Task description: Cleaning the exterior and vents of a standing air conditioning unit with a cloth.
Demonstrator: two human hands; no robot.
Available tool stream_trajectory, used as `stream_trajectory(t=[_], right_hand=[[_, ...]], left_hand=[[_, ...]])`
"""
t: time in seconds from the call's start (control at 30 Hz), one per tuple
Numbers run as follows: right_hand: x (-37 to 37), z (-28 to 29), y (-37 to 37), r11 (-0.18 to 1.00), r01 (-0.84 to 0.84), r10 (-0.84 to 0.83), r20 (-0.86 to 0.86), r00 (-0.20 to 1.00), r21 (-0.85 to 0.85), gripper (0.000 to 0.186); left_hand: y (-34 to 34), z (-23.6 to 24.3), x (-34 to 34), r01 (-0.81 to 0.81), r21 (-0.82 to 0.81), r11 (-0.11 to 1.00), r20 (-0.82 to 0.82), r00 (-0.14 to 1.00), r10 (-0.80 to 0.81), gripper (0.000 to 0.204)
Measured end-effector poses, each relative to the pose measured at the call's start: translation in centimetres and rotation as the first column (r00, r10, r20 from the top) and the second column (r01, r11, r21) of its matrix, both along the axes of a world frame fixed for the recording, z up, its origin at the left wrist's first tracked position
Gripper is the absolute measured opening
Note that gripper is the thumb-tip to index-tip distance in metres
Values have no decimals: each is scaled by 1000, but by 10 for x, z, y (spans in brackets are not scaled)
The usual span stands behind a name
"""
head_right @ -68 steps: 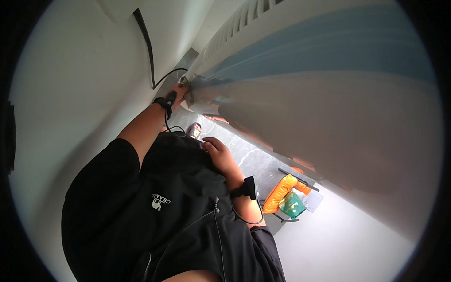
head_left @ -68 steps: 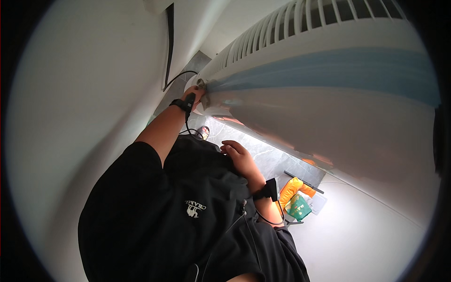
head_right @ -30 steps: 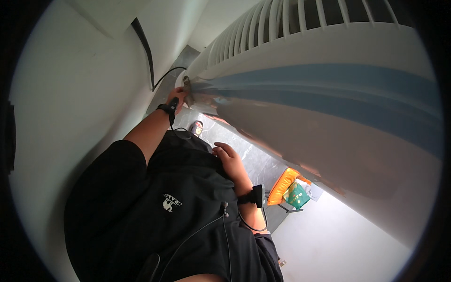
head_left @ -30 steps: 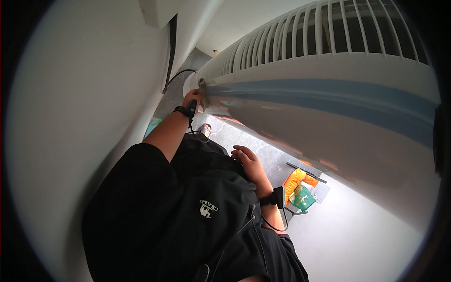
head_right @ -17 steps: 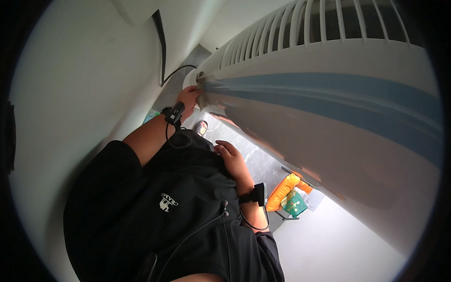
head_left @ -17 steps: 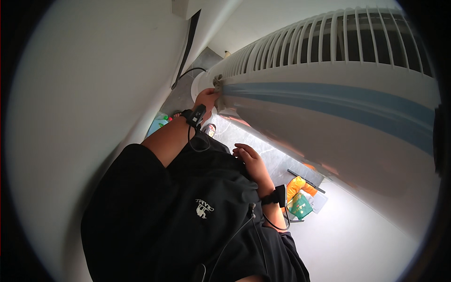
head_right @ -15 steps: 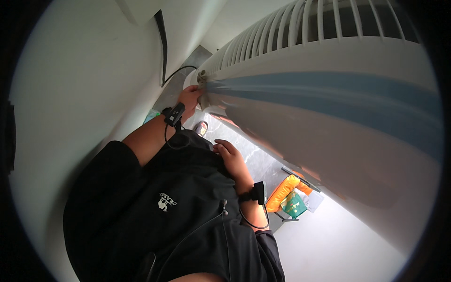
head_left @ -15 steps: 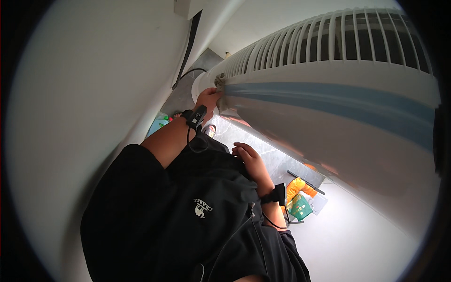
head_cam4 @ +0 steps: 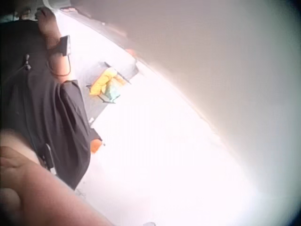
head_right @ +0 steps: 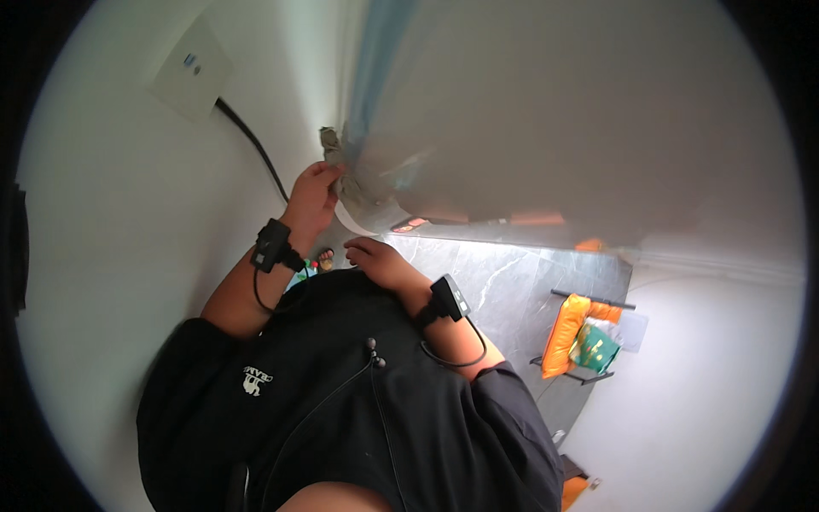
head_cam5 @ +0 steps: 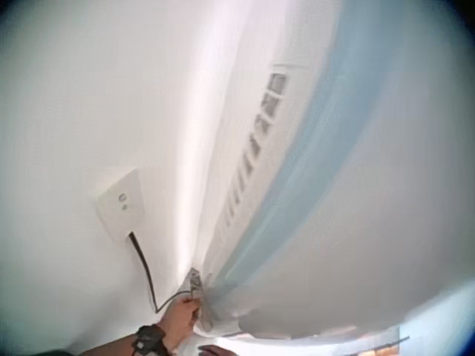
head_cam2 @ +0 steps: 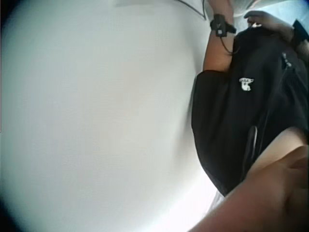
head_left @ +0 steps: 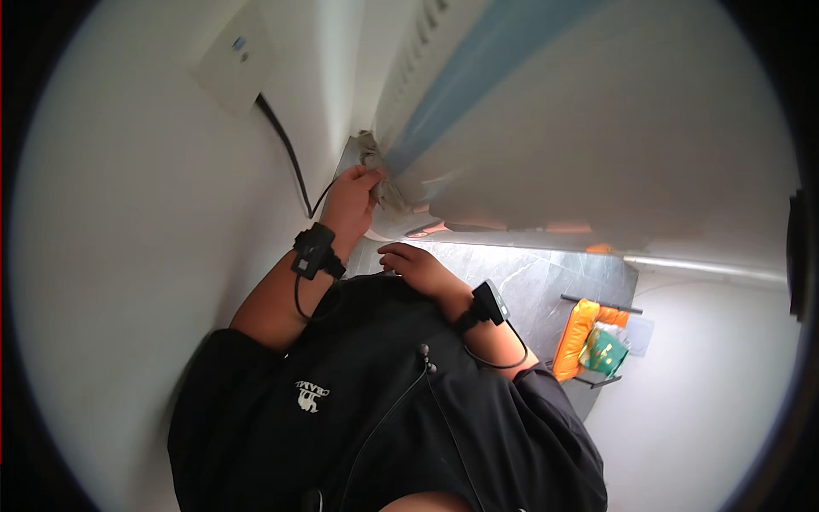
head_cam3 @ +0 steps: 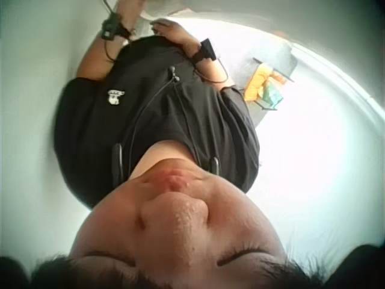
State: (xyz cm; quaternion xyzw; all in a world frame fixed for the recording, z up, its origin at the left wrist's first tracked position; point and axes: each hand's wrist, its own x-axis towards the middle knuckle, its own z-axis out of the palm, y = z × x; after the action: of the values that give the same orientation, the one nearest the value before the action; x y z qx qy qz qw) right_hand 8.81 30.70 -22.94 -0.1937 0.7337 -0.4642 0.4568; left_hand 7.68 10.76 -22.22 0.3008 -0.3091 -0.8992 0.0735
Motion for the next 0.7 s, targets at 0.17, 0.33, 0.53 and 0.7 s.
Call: stream_trajectory(t=[0.17,0.33,0.53,0.7], right_hand=[[3,2,-19,999,-50,51,24,998,-16,38],[17,-2,-15,995,40,-41,-12,999,-96,36],[25,-15,-4,996,89,-89,-38,995,8,39],[36,-32,4,989,141,-137,-85,987,39,37]], left_hand=[[-9,49,-5,37,-11,999,-22,999,-37,10],[-9,16,-8,47,9,999,-45,998,-47,10],[-16,-44,-2,79,40,996,13,997,-80,11],[-19,-87,8,98,84,992,19,995,-100,13]])
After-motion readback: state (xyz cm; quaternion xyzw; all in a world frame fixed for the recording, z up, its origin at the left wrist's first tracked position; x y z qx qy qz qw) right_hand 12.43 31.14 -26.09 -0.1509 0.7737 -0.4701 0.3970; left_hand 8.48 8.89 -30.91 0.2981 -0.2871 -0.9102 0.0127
